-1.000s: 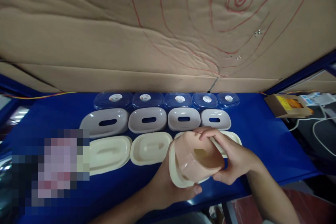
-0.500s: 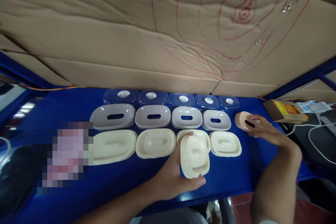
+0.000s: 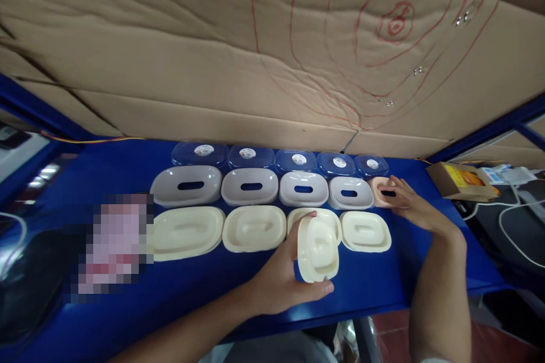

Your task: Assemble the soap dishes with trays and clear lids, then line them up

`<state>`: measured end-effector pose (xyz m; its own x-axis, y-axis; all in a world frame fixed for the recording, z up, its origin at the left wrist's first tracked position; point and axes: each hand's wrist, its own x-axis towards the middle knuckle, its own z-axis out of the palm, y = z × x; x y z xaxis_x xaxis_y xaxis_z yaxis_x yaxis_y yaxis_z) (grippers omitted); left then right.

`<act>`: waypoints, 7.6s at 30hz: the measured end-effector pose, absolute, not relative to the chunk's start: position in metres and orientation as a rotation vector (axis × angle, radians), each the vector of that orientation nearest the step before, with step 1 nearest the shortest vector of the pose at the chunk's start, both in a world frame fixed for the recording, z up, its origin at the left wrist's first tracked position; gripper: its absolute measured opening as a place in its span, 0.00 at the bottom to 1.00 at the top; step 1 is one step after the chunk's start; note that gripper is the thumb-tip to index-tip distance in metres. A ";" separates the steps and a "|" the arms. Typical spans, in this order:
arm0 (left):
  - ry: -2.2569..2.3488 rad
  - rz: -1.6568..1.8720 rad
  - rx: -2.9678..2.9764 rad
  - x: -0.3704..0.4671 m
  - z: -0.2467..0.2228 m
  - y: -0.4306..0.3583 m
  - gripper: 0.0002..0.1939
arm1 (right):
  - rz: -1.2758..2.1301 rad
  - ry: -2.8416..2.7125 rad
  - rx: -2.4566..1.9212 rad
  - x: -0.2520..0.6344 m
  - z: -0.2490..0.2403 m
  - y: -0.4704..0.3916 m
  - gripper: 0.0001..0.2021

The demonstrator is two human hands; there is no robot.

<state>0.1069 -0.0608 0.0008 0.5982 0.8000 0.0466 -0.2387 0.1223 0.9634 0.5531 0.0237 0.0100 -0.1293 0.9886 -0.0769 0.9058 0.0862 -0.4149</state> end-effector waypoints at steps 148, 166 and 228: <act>1.796 0.736 2.511 -0.079 -0.017 -0.063 0.23 | 0.180 -2.649 -0.751 0.262 -0.013 -0.058 0.15; 1.768 0.806 2.448 -0.093 -0.018 -0.063 0.24 | 0.224 -2.659 -0.754 0.264 -0.010 -0.058 0.12; 1.589 0.579 2.485 -0.118 0.023 -0.027 0.30 | 0.361 -2.647 -0.777 0.265 -0.012 -0.057 0.13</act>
<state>-0.1176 -0.0266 0.0230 0.3699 0.8960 0.2455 0.8438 -0.4346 0.3147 0.2647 -0.0573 -0.0118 -0.7850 0.5602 0.2644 0.4690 0.8163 -0.3372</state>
